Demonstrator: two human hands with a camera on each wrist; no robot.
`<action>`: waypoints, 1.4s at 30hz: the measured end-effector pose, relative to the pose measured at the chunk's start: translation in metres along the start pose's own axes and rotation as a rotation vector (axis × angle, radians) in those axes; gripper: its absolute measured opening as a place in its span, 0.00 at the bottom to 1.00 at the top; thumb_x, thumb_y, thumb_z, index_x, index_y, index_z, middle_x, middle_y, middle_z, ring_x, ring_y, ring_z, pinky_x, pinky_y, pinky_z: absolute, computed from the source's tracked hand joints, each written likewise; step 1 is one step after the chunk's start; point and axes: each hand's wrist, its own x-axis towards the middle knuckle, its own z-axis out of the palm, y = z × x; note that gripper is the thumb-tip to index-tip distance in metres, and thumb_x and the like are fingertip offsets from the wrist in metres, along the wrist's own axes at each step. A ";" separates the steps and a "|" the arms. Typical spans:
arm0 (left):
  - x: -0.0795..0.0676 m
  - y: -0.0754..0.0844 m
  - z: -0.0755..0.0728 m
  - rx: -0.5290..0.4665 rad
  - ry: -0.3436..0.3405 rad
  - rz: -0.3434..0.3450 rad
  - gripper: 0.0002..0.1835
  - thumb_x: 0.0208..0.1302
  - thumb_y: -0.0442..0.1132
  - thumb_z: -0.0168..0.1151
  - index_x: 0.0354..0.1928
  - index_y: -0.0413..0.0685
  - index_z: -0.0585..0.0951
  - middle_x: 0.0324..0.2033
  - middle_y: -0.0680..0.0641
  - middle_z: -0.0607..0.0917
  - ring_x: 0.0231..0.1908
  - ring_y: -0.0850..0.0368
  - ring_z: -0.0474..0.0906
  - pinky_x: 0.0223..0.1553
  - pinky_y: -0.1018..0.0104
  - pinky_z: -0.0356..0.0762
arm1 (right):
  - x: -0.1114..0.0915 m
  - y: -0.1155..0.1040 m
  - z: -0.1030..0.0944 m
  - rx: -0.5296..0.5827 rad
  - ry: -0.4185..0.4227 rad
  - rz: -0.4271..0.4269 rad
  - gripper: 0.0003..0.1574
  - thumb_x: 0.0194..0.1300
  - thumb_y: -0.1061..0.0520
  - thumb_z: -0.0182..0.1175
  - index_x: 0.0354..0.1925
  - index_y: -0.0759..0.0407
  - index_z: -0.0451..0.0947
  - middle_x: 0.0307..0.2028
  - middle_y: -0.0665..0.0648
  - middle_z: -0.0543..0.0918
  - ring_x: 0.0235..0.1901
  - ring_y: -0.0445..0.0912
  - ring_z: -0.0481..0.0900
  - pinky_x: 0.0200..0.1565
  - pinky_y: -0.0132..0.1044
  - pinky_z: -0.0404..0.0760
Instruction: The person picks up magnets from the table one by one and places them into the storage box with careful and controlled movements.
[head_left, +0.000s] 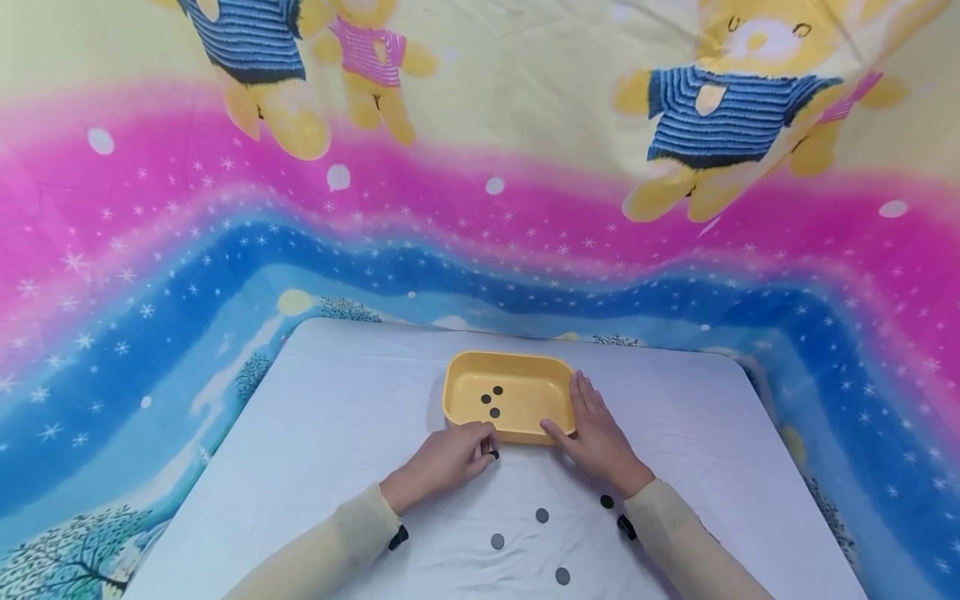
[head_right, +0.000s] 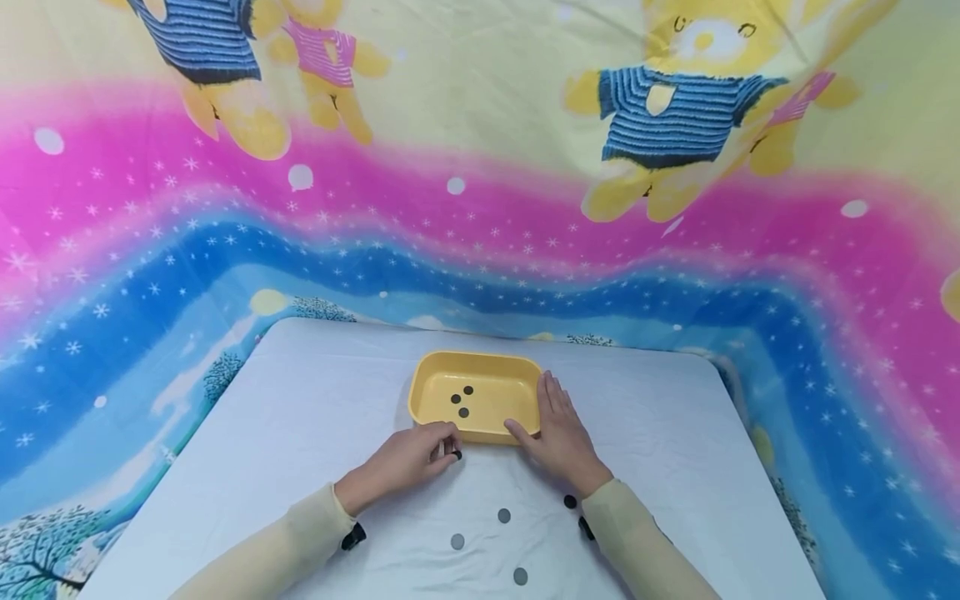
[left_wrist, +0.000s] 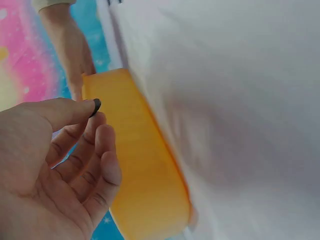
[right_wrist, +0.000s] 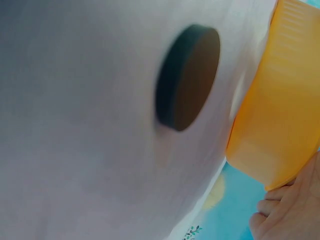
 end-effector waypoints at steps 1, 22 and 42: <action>0.002 0.001 -0.002 -0.011 0.004 0.000 0.05 0.74 0.42 0.71 0.45 0.60 0.83 0.35 0.64 0.83 0.32 0.72 0.75 0.33 0.73 0.76 | 0.000 0.000 0.000 -0.001 -0.001 0.001 0.72 0.74 0.18 0.48 0.86 0.65 0.34 0.87 0.64 0.39 0.85 0.61 0.41 0.83 0.58 0.47; 0.053 -0.006 -0.031 -0.084 0.084 -0.025 0.04 0.76 0.43 0.69 0.48 0.57 0.83 0.38 0.60 0.86 0.33 0.65 0.78 0.34 0.68 0.78 | 0.003 0.001 -0.001 -0.013 -0.010 -0.014 0.72 0.75 0.18 0.48 0.86 0.66 0.34 0.86 0.66 0.40 0.85 0.61 0.40 0.83 0.59 0.47; 0.088 -0.025 -0.026 -0.133 -0.004 -0.139 0.02 0.79 0.47 0.65 0.47 0.62 0.83 0.37 0.63 0.83 0.30 0.64 0.76 0.34 0.65 0.77 | 0.001 0.001 0.000 -0.002 0.003 -0.018 0.71 0.76 0.20 0.49 0.85 0.68 0.36 0.86 0.67 0.41 0.85 0.62 0.41 0.83 0.60 0.48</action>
